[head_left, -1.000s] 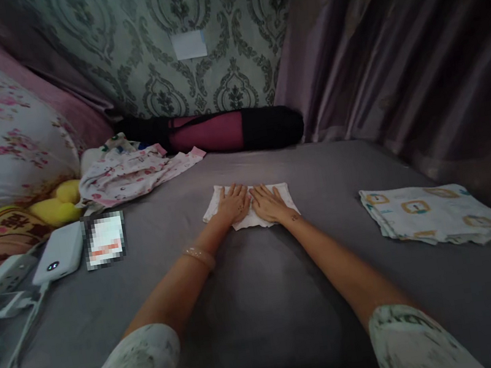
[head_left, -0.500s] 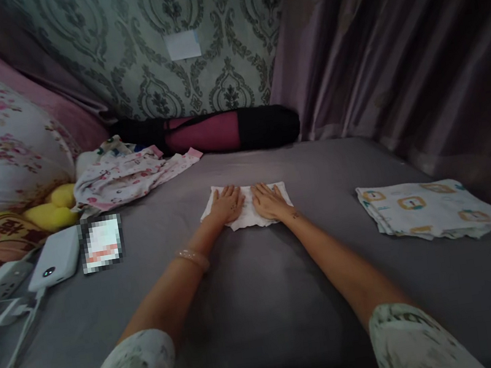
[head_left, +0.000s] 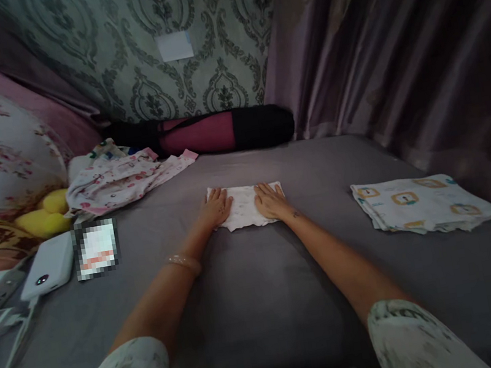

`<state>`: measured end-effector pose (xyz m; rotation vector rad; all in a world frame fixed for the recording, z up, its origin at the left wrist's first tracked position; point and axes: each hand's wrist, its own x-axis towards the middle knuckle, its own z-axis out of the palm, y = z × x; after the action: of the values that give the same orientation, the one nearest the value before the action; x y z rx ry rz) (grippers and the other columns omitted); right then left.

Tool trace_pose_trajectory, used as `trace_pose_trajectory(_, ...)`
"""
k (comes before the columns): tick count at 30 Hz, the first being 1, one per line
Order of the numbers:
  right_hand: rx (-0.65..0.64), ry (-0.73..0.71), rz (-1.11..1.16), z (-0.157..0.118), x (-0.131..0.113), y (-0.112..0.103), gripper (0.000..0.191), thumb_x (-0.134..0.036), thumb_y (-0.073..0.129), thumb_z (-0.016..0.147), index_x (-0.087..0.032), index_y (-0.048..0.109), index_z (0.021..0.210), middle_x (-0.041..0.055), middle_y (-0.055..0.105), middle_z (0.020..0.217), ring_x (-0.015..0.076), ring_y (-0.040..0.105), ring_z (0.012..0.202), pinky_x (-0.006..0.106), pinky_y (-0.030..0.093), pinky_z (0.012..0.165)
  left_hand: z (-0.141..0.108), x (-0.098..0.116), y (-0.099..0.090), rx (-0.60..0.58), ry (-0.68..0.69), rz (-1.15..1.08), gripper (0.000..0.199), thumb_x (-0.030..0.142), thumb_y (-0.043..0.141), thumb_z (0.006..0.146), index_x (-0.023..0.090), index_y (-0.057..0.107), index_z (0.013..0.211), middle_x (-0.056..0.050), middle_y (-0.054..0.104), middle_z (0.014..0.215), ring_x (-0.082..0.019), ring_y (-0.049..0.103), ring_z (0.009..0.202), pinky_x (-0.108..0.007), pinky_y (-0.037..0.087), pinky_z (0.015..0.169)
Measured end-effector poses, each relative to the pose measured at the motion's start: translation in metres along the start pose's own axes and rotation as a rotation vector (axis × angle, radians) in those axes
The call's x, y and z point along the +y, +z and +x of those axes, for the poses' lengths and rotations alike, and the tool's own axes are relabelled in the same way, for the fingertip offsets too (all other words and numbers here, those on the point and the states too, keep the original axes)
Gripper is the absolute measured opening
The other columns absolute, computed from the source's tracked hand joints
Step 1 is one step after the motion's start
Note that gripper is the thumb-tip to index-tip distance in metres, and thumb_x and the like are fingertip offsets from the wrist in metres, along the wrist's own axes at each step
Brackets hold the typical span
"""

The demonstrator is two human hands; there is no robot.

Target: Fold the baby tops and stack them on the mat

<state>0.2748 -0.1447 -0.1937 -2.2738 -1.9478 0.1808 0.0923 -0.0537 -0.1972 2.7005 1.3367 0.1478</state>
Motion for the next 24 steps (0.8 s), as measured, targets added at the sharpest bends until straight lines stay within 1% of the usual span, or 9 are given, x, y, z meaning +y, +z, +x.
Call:
trace_pose_trajectory(3,-0.007,-0.012,-0.003,-0.001,0.003,-0.005,0.056,-0.031,0.022,0.097,-0.011,0.033,0.148,0.0106,0.028,0.156,0.0246,0.021,0.144,0.050,0.011,0.117,-0.002,-0.006,-0.006,-0.017,0.001,0.021,0.057,0.043,0.018,0.098,0.014,0.037,0.144,-0.014,0.032,0.154,-0.029,0.023,0.144,-0.053,0.019,0.115)
trace_pose_trajectory(5,0.022,-0.005,-0.015,-0.003,0.009,-0.009,0.056,-0.032,0.021,0.097,-0.009,0.035,0.147,0.0120,0.028,0.156,0.0253,0.020,0.144,0.050,0.010,0.117,-0.005,-0.013,-0.009,-0.012,0.006,0.042,0.059,0.043,0.018,0.098,0.012,0.036,0.144,-0.014,0.031,0.154,-0.029,0.021,0.145,-0.055,0.017,0.115)
trace_pose_trajectory(8,0.052,0.042,-0.028,-0.007,0.020,-0.012,0.058,-0.033,0.019,0.097,-0.006,0.033,0.147,0.0141,0.025,0.156,0.0261,0.018,0.145,0.051,0.007,0.117,-0.012,-0.026,-0.011,-0.012,0.001,0.035,0.059,0.044,0.017,0.098,0.014,0.036,0.145,-0.013,0.029,0.155,-0.028,0.019,0.145,-0.054,0.016,0.115)
trace_pose_trajectory(12,-0.009,0.101,-0.004,-0.010,0.031,-0.008,0.060,-0.035,0.016,0.097,-0.006,0.030,0.148,0.0130,0.022,0.157,0.0244,0.018,0.145,0.049,0.012,0.117,-0.020,-0.036,-0.005,0.003,-0.027,-0.047,0.057,0.044,0.017,0.098,0.019,0.033,0.147,-0.010,0.028,0.156,-0.023,0.025,0.144,-0.049,0.018,0.116)
trace_pose_trajectory(15,-0.004,0.105,-0.005,-0.010,0.032,-0.005,0.061,-0.035,0.016,0.097,-0.005,0.029,0.149,0.0132,0.023,0.157,0.0246,0.018,0.145,0.049,0.013,0.117,-0.021,-0.041,0.001,0.045,-0.012,-0.092,0.056,0.044,0.019,0.098,0.018,0.035,0.146,-0.009,0.029,0.156,-0.022,0.026,0.143,-0.048,0.017,0.117)
trace_pose_trajectory(17,0.001,0.109,-0.009,-0.009,0.032,-0.004,0.061,-0.035,0.016,0.096,-0.005,0.029,0.149,0.0134,0.024,0.157,0.0251,0.019,0.145,0.049,0.013,0.117,-0.021,-0.044,0.004,0.079,0.002,-0.123,0.056,0.045,0.021,0.098,0.018,0.038,0.144,-0.009,0.032,0.155,-0.024,0.027,0.143,-0.046,0.019,0.117)
trace_pose_trajectory(22,-0.044,0.104,-0.027,-0.009,0.027,-0.013,0.061,-0.035,0.017,0.097,-0.005,0.028,0.149,0.0141,0.023,0.157,0.0262,0.017,0.145,0.051,0.011,0.117,-0.025,-0.050,0.003,0.245,0.048,-0.225,0.053,0.041,0.024,0.098,0.010,0.049,0.134,-0.011,0.047,0.145,-0.023,0.034,0.139,-0.036,0.028,0.115)
trace_pose_trajectory(24,-0.029,0.089,-0.050,-0.011,0.023,-0.018,0.061,-0.035,0.018,0.096,-0.004,0.030,0.148,0.0149,0.023,0.157,0.0268,0.016,0.145,0.052,0.008,0.117,-0.027,-0.050,0.000,0.281,0.043,-0.243,0.050,0.039,0.027,0.097,0.011,0.052,0.130,-0.010,0.052,0.140,-0.023,0.037,0.137,-0.035,0.030,0.115)
